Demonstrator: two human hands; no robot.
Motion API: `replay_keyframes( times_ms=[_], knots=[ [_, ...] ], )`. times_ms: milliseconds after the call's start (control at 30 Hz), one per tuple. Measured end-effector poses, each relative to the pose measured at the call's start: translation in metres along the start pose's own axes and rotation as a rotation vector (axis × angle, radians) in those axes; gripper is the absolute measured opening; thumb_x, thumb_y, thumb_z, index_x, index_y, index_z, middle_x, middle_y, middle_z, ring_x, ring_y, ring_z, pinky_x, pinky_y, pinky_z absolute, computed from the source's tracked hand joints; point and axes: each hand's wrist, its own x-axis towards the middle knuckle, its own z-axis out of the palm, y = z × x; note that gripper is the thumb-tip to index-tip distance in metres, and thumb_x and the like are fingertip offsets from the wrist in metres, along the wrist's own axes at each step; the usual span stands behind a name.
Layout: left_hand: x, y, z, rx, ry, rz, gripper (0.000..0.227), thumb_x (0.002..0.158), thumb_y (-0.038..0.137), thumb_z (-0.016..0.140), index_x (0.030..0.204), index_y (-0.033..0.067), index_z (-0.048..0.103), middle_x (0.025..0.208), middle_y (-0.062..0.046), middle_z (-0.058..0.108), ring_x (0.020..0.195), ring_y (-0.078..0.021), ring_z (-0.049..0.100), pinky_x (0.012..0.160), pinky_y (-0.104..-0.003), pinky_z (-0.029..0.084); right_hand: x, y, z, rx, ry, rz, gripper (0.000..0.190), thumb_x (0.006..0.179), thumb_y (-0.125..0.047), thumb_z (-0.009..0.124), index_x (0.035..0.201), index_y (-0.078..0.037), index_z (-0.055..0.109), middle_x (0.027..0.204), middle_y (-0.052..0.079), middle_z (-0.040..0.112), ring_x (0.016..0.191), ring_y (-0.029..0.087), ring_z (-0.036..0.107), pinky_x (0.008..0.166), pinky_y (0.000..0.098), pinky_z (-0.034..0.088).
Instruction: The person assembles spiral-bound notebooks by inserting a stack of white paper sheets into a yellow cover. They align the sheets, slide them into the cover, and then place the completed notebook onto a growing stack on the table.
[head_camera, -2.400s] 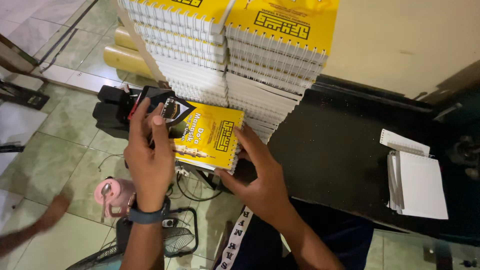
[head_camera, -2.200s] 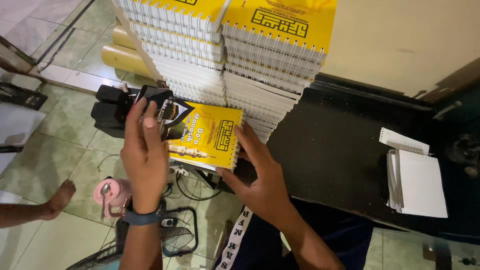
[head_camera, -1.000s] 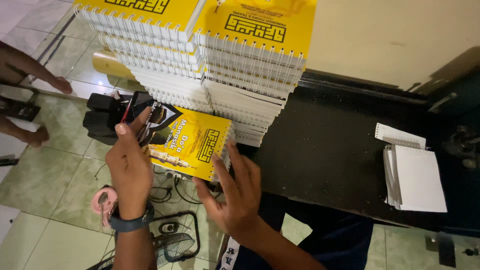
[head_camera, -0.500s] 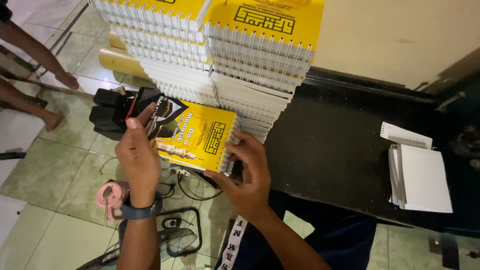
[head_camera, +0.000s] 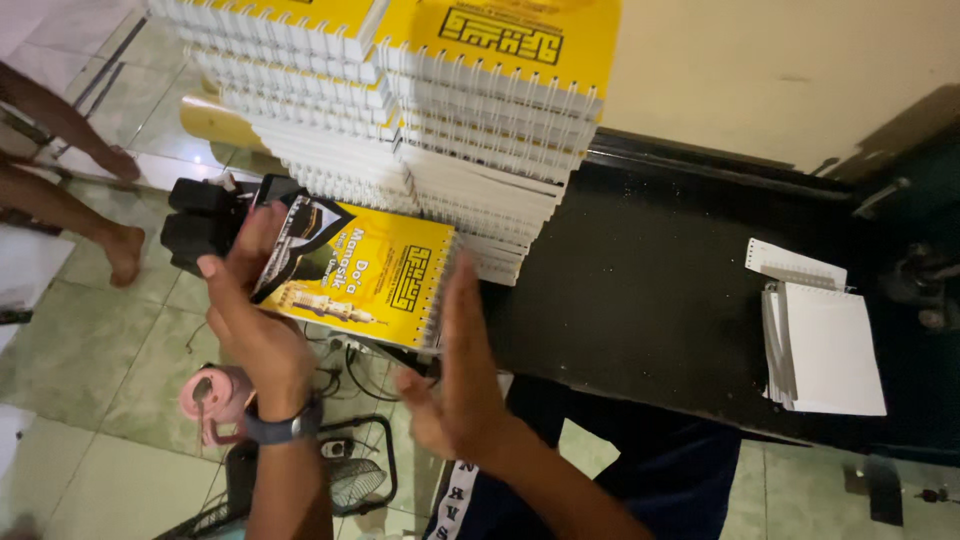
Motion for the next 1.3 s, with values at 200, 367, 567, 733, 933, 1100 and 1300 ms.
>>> replay_keyframes(
  times_ms=[200, 367, 567, 733, 933, 1100, 1300],
  knots=[
    [-0.008, 0.025, 0.013, 0.382, 0.017, -0.034, 0.062, 0.105, 0.049, 0.03, 0.133, 0.0087, 0.068, 0.127, -0.012, 0.074, 0.113, -0.0162, 0.07, 0.095, -0.022, 0.054, -0.004, 0.002, 0.022, 0.052, 0.019, 0.078, 0.074, 0.117, -0.039, 0.031, 0.163, 0.004, -0.009, 0.172, 0.028, -0.013, 0.165, 0.047, -0.009, 0.14, 0.0592, 0.002],
    [-0.006, 0.017, 0.008, 0.331, 0.004, -0.014, 0.061, 0.105, 0.049, 0.034, 0.132, 0.0066, 0.068, 0.128, -0.012, 0.073, 0.115, -0.0165, 0.07, 0.096, -0.024, 0.056, -0.004, 0.001, 0.023, 0.064, 0.03, 0.09, 0.076, 0.116, -0.038, 0.035, 0.163, 0.003, -0.008, 0.172, 0.028, -0.013, 0.165, 0.047, -0.011, 0.139, 0.06, 0.0],
    [0.033, -0.017, -0.039, -0.007, -0.237, -0.111, 0.075, 0.099, 0.061, 0.04, 0.138, -0.0001, 0.06, 0.141, -0.017, 0.064, 0.135, -0.0261, 0.063, 0.115, -0.035, 0.048, 0.004, 0.012, 0.033, 0.092, 0.151, 0.042, 0.085, 0.116, -0.061, 0.023, 0.164, -0.002, -0.015, 0.174, 0.019, -0.016, 0.167, 0.037, -0.009, 0.143, 0.054, 0.001],
    [0.03, -0.046, -0.05, -0.238, -0.359, -0.338, 0.068, 0.108, 0.054, 0.031, 0.145, 0.0024, 0.057, 0.141, -0.016, 0.065, 0.127, -0.0295, 0.064, 0.105, -0.039, 0.05, -0.01, 0.025, 0.042, 0.119, 0.152, 0.016, 0.097, 0.111, -0.065, 0.032, 0.162, 0.002, -0.015, 0.172, 0.026, -0.018, 0.166, 0.042, -0.012, 0.14, 0.0551, -0.002],
    [0.03, -0.03, -0.034, -0.324, -0.334, -0.363, 0.068, 0.105, 0.045, 0.034, 0.154, -0.0007, 0.044, 0.154, -0.017, 0.052, 0.143, -0.0312, 0.051, 0.123, -0.041, 0.038, -0.006, 0.024, 0.044, 0.084, 0.167, 0.075, 0.1, 0.109, -0.073, 0.027, 0.164, 0.001, -0.012, 0.173, 0.026, -0.015, 0.166, 0.044, -0.008, 0.139, 0.0577, 0.001],
    [0.034, -0.012, -0.027, -0.216, -0.438, -0.314, 0.087, 0.095, 0.063, 0.033, 0.159, 0.0045, 0.032, 0.165, -0.017, 0.038, 0.152, -0.0293, 0.04, 0.125, -0.04, 0.03, -0.016, 0.045, 0.044, -0.056, 0.225, -0.065, 0.096, 0.109, -0.07, 0.025, 0.165, 0.001, -0.006, 0.173, 0.028, -0.012, 0.166, 0.046, -0.007, 0.14, 0.0596, -0.002],
    [0.03, 0.001, -0.026, -0.112, -0.574, -0.211, 0.087, 0.098, 0.064, 0.034, 0.16, 0.0042, 0.028, 0.163, -0.018, 0.038, 0.154, -0.0393, 0.039, 0.125, -0.053, 0.038, 0.003, 0.042, 0.039, -0.002, 0.106, -0.129, 0.097, 0.109, -0.067, 0.031, 0.167, -0.001, -0.01, 0.175, 0.022, -0.01, 0.168, 0.042, -0.006, 0.142, 0.0586, -0.003]
  ],
)
